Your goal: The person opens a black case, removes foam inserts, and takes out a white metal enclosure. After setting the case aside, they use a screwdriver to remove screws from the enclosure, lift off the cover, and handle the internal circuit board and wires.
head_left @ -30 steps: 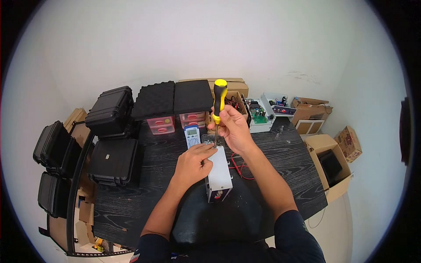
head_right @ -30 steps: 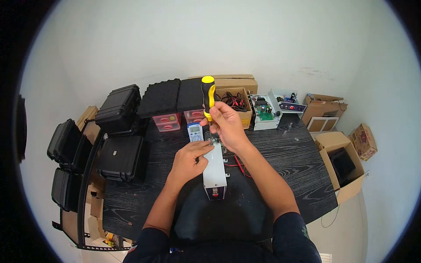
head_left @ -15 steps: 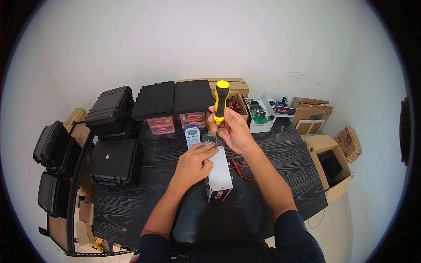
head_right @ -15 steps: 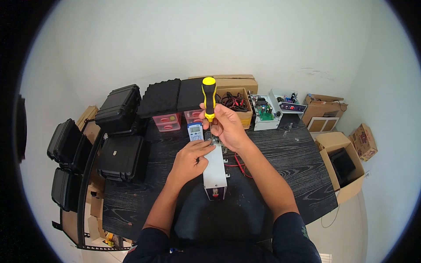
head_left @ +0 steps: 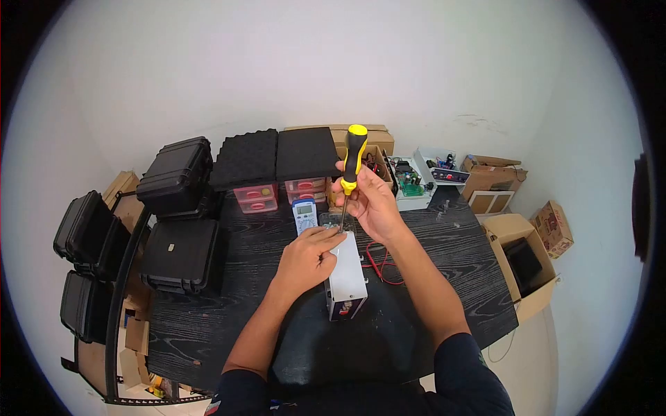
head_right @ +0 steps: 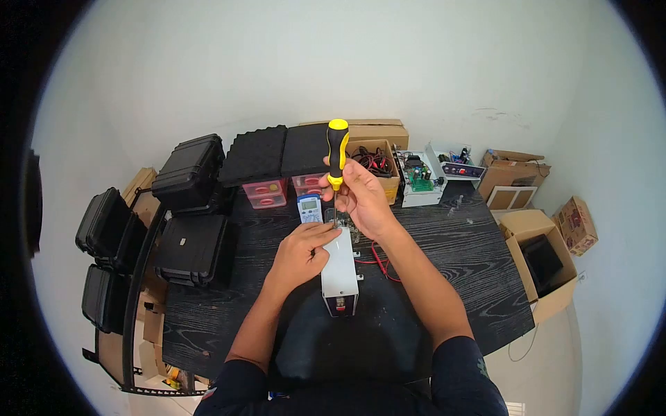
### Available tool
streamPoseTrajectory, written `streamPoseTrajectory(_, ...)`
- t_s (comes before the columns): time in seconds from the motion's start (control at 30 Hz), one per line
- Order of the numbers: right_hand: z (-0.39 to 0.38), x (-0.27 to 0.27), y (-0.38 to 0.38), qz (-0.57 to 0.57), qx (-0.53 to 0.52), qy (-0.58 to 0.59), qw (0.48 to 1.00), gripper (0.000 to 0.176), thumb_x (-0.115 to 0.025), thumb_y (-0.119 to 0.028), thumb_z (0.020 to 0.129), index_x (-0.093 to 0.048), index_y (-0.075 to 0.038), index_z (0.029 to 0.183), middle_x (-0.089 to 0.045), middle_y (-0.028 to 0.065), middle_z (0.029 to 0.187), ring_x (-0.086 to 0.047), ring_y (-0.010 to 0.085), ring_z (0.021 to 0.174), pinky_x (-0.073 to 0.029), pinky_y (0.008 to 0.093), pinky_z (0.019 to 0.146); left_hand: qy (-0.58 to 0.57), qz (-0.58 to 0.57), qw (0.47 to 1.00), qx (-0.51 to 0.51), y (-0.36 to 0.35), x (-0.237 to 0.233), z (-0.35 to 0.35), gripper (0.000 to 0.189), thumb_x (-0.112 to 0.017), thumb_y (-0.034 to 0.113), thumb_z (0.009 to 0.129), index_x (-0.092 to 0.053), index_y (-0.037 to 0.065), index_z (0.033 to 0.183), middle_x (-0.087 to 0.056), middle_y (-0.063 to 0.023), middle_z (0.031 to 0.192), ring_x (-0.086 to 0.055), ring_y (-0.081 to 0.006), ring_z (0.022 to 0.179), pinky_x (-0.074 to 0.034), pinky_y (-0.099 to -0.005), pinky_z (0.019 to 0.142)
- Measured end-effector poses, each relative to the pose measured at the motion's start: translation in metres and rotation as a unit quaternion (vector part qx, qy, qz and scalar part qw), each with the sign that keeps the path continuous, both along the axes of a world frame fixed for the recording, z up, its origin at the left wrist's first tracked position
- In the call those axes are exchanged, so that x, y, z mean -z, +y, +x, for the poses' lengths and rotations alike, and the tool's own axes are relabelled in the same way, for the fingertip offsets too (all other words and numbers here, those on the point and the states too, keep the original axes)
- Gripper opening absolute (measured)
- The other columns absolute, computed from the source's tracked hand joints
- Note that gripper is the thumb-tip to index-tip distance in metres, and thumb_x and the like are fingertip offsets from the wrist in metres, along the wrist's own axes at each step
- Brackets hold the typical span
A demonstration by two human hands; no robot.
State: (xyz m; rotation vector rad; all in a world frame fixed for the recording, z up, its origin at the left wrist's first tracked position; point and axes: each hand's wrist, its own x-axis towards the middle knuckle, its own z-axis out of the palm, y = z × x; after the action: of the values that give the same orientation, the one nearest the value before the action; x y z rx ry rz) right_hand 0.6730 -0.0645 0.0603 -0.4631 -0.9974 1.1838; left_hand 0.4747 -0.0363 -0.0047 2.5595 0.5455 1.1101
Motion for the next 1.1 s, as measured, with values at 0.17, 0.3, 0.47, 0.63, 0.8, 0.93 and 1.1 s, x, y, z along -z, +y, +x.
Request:
streamPoseTrajectory(0.17, -0.005, 0.009, 0.004, 0.036, 0.094, -0.059, 0.993, 0.024, -0.065, -0.027, 0.108, -0.061, -0.007, 0.119, -0.072, 0.0078, 0.109, -0.069, 0.0120, 0.085, -0.047, 0.0189, 0.059, 0.002, 0.003, 1.000, 0.003, 0.000, -0.001, 0.000, 0.043, -0.058, 0.008, 0.082, -0.079, 0.008, 0.120, -0.075, -0.0143, 0.127, -0.070, -0.0332, 0.114, -0.059, -0.0422, 0.098)
streamPoseTrajectory(0.3, 0.001, 0.009, 0.006, 0.003, 0.049, -0.042, 0.998, 0.022, -0.065, -0.026, 0.108, -0.061, -0.008, 0.120, -0.072, 0.0069, 0.108, -0.069, 0.0119, 0.085, -0.048, 0.0197, 0.060, 0.001, -0.008, 1.000, 0.012, -0.001, -0.005, 0.000, 0.044, -0.058, 0.008, 0.082, -0.079, 0.008, 0.120, -0.075, -0.0155, 0.126, -0.072, -0.0334, 0.106, -0.059, -0.0426, 0.094)
streamPoseTrajectory(0.47, -0.004, -0.006, -0.005, -0.015, 0.026, -0.009, 0.999, 0.021, -0.064, -0.023, 0.108, -0.061, -0.008, 0.123, -0.071, 0.0055, 0.105, -0.069, 0.0122, 0.086, -0.049, 0.0212, 0.062, 0.006, -0.009, 1.000, 0.005, -0.003, -0.007, -0.001, 0.044, -0.058, 0.008, 0.081, -0.079, 0.007, 0.120, -0.075, -0.0153, 0.126, -0.071, -0.0328, 0.101, -0.060, -0.0422, 0.092)
streamPoseTrajectory(0.63, -0.005, 0.014, 0.008, 0.047, 0.128, -0.108, 0.985, 0.029, -0.063, -0.025, 0.109, -0.060, -0.007, 0.132, -0.072, 0.0071, 0.109, -0.069, 0.0121, 0.084, -0.050, 0.0210, 0.062, 0.008, 0.010, 1.000, 0.001, -0.001, -0.003, 0.001, 0.045, -0.058, 0.009, 0.082, -0.079, 0.009, 0.122, -0.075, -0.0145, 0.126, -0.071, -0.0321, 0.100, -0.060, -0.0419, 0.090)
streamPoseTrajectory(0.8, -0.005, 0.013, 0.010, -0.003, 0.100, -0.090, 0.991, 0.025, -0.060, -0.026, 0.110, -0.060, -0.008, 0.128, -0.073, 0.0082, 0.112, -0.069, 0.0097, 0.082, -0.050, 0.0196, 0.061, 0.008, 0.011, 1.000, -0.004, -0.002, -0.004, 0.000, 0.045, -0.058, 0.010, 0.083, -0.079, 0.011, 0.122, -0.075, -0.0138, 0.126, -0.072, -0.0319, 0.100, -0.060, -0.0421, 0.089)
streamPoseTrajectory(0.93, -0.013, 0.003, 0.004, 0.002, 0.097, -0.026, 0.995, 0.026, -0.059, -0.026, 0.111, -0.057, -0.009, 0.131, -0.073, 0.0090, 0.113, -0.070, 0.0092, 0.081, -0.050, 0.0191, 0.060, 0.008, 0.011, 1.000, -0.013, -0.002, -0.001, -0.001, 0.044, -0.058, 0.010, 0.083, -0.079, 0.011, 0.122, -0.075, -0.0136, 0.127, -0.072, -0.0325, 0.099, -0.061, -0.0422, 0.089)
streamPoseTrajectory(1.1, -0.008, 0.011, 0.008, 0.035, 0.157, -0.129, 0.979, 0.030, -0.059, -0.028, 0.111, -0.056, -0.008, 0.133, -0.073, 0.0080, 0.109, -0.070, 0.0098, 0.081, -0.051, 0.0198, 0.060, 0.012, 0.019, 1.000, -0.011, -0.003, -0.004, 0.000, 0.045, -0.057, 0.011, 0.083, -0.078, 0.011, 0.123, -0.075, -0.0122, 0.128, -0.071, -0.0319, 0.099, -0.061, -0.0422, 0.089)
